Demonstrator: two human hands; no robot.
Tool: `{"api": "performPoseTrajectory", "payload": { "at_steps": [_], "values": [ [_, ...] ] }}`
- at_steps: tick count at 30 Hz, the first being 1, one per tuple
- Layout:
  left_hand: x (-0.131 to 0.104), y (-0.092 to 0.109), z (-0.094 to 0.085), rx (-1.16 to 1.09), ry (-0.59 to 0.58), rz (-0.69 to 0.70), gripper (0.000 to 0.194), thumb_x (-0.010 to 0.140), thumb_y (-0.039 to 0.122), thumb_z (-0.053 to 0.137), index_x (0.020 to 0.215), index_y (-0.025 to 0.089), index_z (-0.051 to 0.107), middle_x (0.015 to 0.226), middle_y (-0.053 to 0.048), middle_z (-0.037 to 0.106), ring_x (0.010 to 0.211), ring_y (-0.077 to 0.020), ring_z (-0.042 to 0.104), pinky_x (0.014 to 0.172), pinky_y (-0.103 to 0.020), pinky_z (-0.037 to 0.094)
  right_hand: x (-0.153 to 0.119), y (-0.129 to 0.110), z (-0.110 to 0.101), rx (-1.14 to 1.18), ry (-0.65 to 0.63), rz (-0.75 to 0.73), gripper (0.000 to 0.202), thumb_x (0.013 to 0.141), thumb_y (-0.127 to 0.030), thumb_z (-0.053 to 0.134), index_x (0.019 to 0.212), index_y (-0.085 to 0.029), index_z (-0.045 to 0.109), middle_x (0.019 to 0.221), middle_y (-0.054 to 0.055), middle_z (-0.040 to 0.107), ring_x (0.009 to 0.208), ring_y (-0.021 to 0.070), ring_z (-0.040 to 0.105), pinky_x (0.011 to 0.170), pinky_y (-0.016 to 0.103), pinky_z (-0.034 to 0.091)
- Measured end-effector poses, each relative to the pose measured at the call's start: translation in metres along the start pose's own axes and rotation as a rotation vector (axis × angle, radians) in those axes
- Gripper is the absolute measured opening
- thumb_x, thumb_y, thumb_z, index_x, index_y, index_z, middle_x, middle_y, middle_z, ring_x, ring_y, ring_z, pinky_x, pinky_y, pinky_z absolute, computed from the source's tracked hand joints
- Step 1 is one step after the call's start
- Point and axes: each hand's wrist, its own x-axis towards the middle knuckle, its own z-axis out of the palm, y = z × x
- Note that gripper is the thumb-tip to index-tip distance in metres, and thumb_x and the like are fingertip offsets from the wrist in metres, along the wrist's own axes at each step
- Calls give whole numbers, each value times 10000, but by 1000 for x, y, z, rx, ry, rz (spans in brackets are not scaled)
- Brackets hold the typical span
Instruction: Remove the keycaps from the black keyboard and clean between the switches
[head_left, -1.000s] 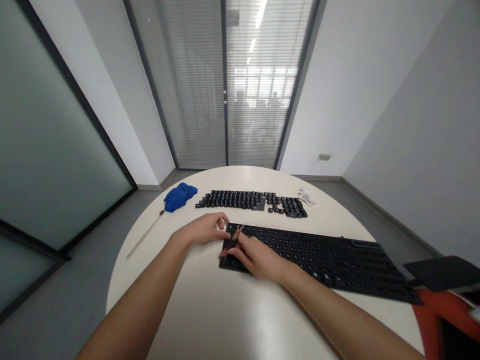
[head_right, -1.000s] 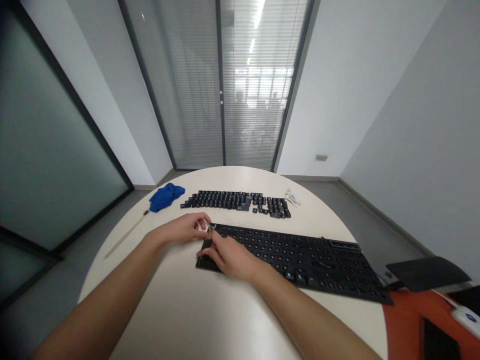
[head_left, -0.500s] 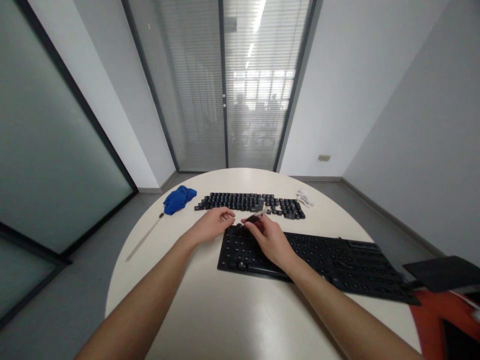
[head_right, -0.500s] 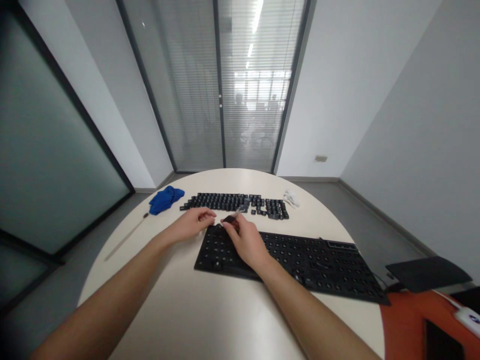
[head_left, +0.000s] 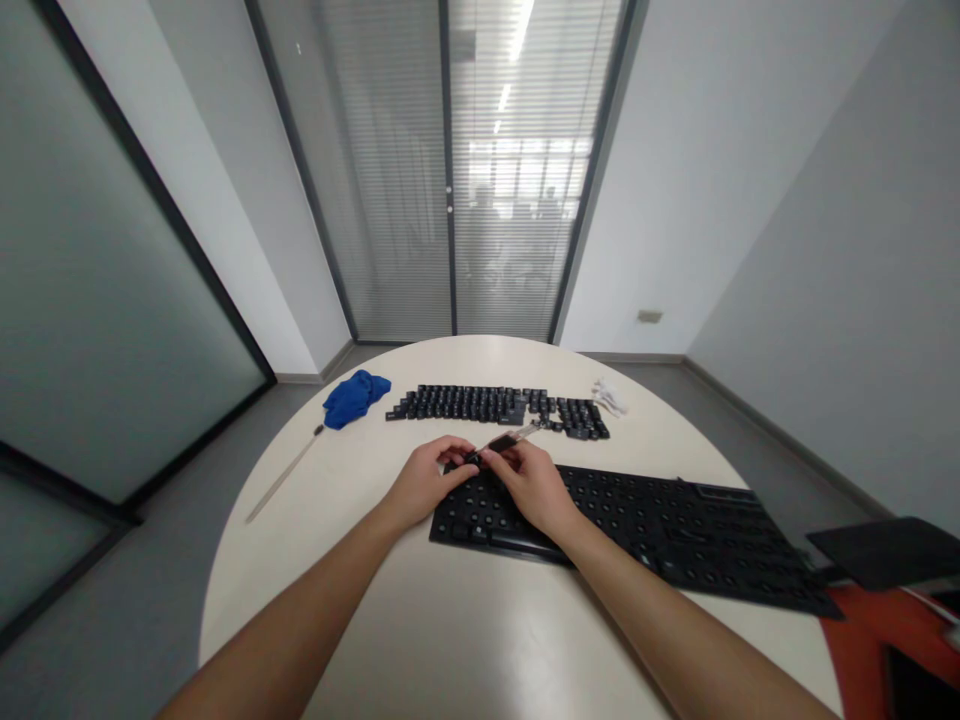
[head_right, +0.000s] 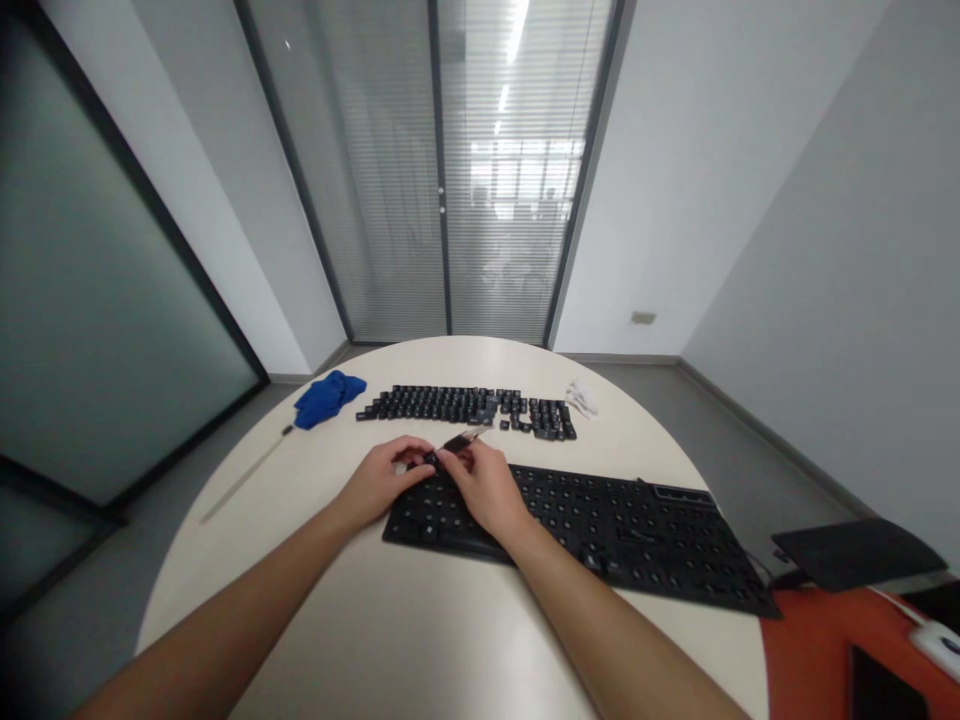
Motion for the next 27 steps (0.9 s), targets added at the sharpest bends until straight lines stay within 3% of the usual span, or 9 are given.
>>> {"api": "performPoseTrajectory", "payload": {
  "at_steps": [7, 11, 15, 21, 27],
  "values": [
    [-3, 5, 7, 53, 57, -5, 254, 841, 283, 661, 1067, 167, 663, 985, -46, 703, 862, -184, 632, 870, -336, 498, 2, -2, -1, 139, 45, 37, 295, 891, -455, 620, 963, -169, 630, 900, 69, 722, 844, 220, 698, 792, 335, 531],
    [-5, 4, 9, 163, 75, 72, 241, 850, 255, 648, 1077, 175, 662, 963, -46, 679, 874, -187, 619, 869, -333, 492, 3, -3, -2, 316, 81, 106, 390, 852, -473, 656, 1095, -191, 539, 1008, 71, 684, 806, 204, 727, 798, 344, 556],
    [-6, 4, 7, 218, 75, 125, 228, 856, 259, 645, 1071, 185, 661, 954, -46, 667, 897, -196, 615, 878, -337, 494, 5, -3, -3, 388, 40, 100, 427, 832, -456, 679, 1128, -207, 498, 1032, 62, 679, 820, 193, 726, 813, 342, 554],
    [-7, 10, 5, 99, 15, 142, 250, 962, 286, 496, 1091, 200, 692, 1112, -57, 695, 1059, -206, 623, 1001, -341, 452, 5, -2, -4, 399, 27, 41, 411, 860, -406, 653, 1175, -210, 476, 1026, 54, 657, 796, 157, 684, 826, 343, 537],
    [-6, 10, 4, 100, -52, 137, 285, 973, 295, 474, 1125, 217, 703, 1120, -58, 703, 1065, -214, 624, 999, -352, 457, 5, 0, -2, 383, 3, 25, 456, 886, -389, 623, 1275, -225, 453, 1072, 55, 636, 782, 139, 637, 831, 346, 530]
  ]
}}
